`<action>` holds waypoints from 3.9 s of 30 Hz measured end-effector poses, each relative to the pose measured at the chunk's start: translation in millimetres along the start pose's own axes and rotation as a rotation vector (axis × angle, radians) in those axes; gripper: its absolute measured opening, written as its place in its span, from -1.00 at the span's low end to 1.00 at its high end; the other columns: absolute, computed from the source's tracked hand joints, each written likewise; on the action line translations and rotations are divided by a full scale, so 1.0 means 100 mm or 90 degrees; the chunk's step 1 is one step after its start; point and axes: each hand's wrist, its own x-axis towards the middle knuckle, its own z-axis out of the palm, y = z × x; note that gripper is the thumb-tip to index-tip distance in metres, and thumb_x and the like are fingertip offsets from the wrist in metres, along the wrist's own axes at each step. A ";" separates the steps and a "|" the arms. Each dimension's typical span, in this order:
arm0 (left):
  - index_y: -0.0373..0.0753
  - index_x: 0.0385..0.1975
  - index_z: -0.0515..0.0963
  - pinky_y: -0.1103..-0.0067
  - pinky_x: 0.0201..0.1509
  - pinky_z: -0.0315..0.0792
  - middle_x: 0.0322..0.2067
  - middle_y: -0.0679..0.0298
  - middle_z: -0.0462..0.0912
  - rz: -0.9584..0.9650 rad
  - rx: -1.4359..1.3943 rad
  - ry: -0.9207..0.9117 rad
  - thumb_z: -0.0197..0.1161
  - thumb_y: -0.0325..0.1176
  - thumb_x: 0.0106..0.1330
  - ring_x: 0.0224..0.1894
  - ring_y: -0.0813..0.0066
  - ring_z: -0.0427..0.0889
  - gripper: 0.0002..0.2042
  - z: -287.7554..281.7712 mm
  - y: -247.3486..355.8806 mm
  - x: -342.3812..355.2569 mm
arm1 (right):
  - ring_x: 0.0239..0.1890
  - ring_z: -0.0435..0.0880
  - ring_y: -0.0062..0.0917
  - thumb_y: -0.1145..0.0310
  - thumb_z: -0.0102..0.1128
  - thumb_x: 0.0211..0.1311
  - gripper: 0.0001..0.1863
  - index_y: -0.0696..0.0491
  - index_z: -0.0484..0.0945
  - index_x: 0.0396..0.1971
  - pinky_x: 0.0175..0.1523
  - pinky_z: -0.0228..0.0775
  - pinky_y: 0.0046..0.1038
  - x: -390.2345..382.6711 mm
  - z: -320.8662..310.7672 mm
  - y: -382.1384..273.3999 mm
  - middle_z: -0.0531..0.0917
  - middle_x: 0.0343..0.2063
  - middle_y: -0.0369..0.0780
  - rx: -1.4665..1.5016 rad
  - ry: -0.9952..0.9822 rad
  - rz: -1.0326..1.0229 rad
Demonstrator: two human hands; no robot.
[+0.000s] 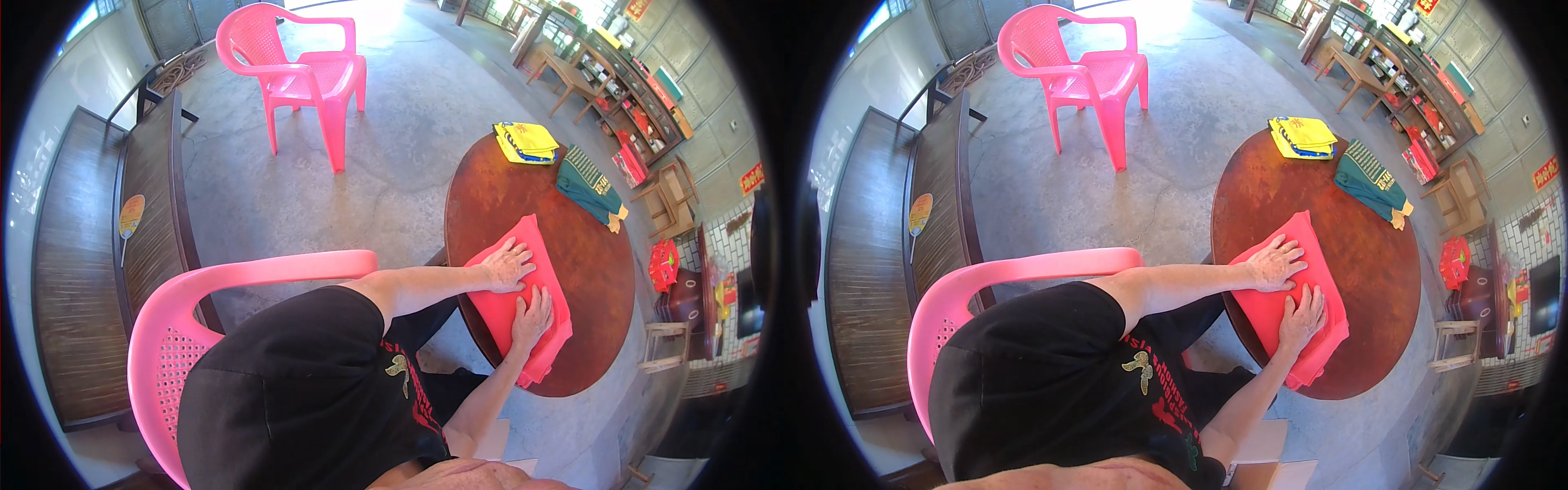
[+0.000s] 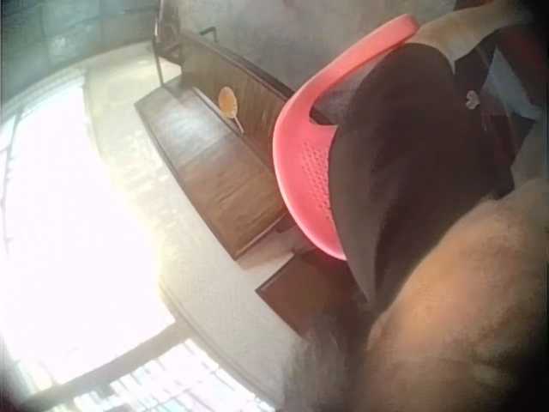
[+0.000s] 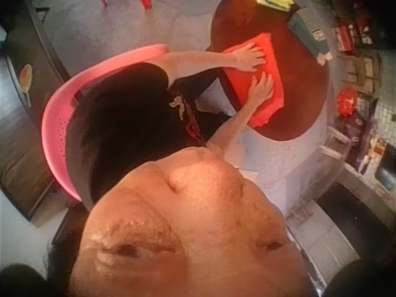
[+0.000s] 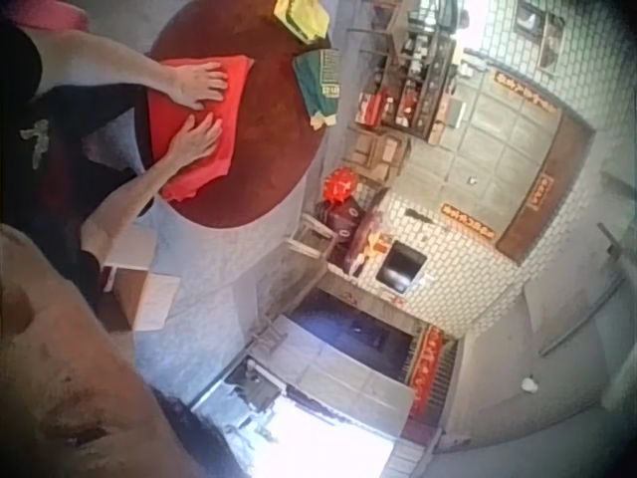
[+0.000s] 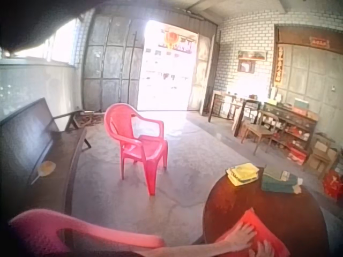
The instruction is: Folding pink fabric tote bags on a round wooden table.
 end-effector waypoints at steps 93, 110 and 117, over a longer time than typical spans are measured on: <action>-0.09 0.40 0.23 0.21 0.41 0.17 0.44 0.02 0.10 0.291 0.112 -0.070 -0.08 -0.08 0.52 0.43 -0.02 0.17 -0.49 0.38 -0.56 0.05 | 0.32 0.32 -0.32 0.02 0.13 0.23 -0.58 -0.23 0.57 0.07 0.29 0.08 -0.06 -1.32 -0.33 0.61 0.46 0.19 -0.24 0.183 0.136 0.352; -0.08 0.31 0.34 -0.05 0.44 -0.04 0.36 0.15 0.25 0.041 0.153 -0.087 0.19 -0.11 0.34 0.45 0.09 0.09 -0.46 -0.22 -0.02 -0.32 | 0.39 0.24 -0.46 0.04 0.05 0.33 -0.52 -0.28 0.44 0.24 0.34 -0.07 0.24 -0.80 -0.48 0.94 0.36 0.32 -0.35 0.157 -0.035 0.244; -0.07 0.24 0.41 -0.11 0.42 -0.04 0.27 0.13 0.30 0.044 0.129 -0.087 0.24 -0.04 0.29 0.43 0.02 0.10 -0.47 -0.40 0.02 0.28 | 0.46 0.09 -0.22 -0.06 0.05 0.32 -0.39 -0.24 0.30 0.34 0.39 -0.13 0.27 -0.14 -0.72 0.81 0.23 0.38 -0.16 -0.129 -0.075 0.216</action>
